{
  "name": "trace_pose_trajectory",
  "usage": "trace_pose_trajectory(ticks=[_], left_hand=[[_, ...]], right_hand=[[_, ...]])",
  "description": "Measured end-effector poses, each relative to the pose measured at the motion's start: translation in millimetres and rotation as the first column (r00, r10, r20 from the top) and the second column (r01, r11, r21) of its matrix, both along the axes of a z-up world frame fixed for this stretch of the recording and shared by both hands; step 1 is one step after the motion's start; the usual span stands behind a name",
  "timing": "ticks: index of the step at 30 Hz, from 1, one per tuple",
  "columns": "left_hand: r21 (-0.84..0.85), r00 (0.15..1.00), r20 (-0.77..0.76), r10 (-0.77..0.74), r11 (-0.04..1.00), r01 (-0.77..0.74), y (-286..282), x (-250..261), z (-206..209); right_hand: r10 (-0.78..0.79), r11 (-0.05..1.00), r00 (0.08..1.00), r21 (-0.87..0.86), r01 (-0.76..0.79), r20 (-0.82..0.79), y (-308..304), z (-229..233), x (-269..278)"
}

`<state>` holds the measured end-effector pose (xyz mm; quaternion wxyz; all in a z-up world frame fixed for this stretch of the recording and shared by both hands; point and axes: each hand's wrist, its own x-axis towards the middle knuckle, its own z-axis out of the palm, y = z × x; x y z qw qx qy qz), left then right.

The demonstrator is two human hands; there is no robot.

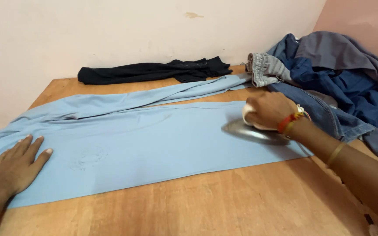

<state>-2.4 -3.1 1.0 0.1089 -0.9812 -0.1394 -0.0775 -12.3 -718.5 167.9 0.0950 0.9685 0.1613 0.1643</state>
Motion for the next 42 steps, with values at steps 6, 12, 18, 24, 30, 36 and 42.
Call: trace_pose_trajectory(ticks=[6,12,18,24,30,36,42], left_hand=[[-0.128,0.989,0.079,-0.121,0.983,0.13,-7.0,-15.2,16.5],[-0.123,0.989,0.077,-0.122,0.984,0.131,-14.6,-18.6,21.9],[-0.108,0.994,0.046,-0.099,0.989,0.104,-18.7,-24.1,24.6],[-0.102,0.993,0.028,-0.119,0.987,0.121,-20.8,-22.5,25.6],[-0.138,0.993,-0.041,-0.11,0.985,0.103,-24.9,-25.7,35.6],[-0.156,0.992,-0.045,-0.119,0.982,0.11,-29.4,-26.0,39.6],[-0.15,0.993,-0.045,-0.113,0.983,0.105,-32.1,-33.0,42.1]], right_hand=[[-0.324,0.933,0.946,0.172,0.315,0.028,60.4,-6.5,41.7],[-0.068,0.993,0.998,0.103,0.066,0.019,118.8,-9.0,-14.5],[0.565,0.824,0.818,0.026,-0.566,-0.103,98.0,-1.7,-61.9],[0.343,0.938,0.939,-0.05,-0.342,0.02,93.1,-1.6,-5.3],[-0.105,0.982,0.994,0.158,0.098,0.038,158.5,-5.4,47.2],[0.088,0.982,0.996,0.169,-0.089,0.01,236.4,-10.6,-7.0],[0.491,0.871,0.861,0.054,-0.488,-0.132,241.4,-3.0,-73.2]])
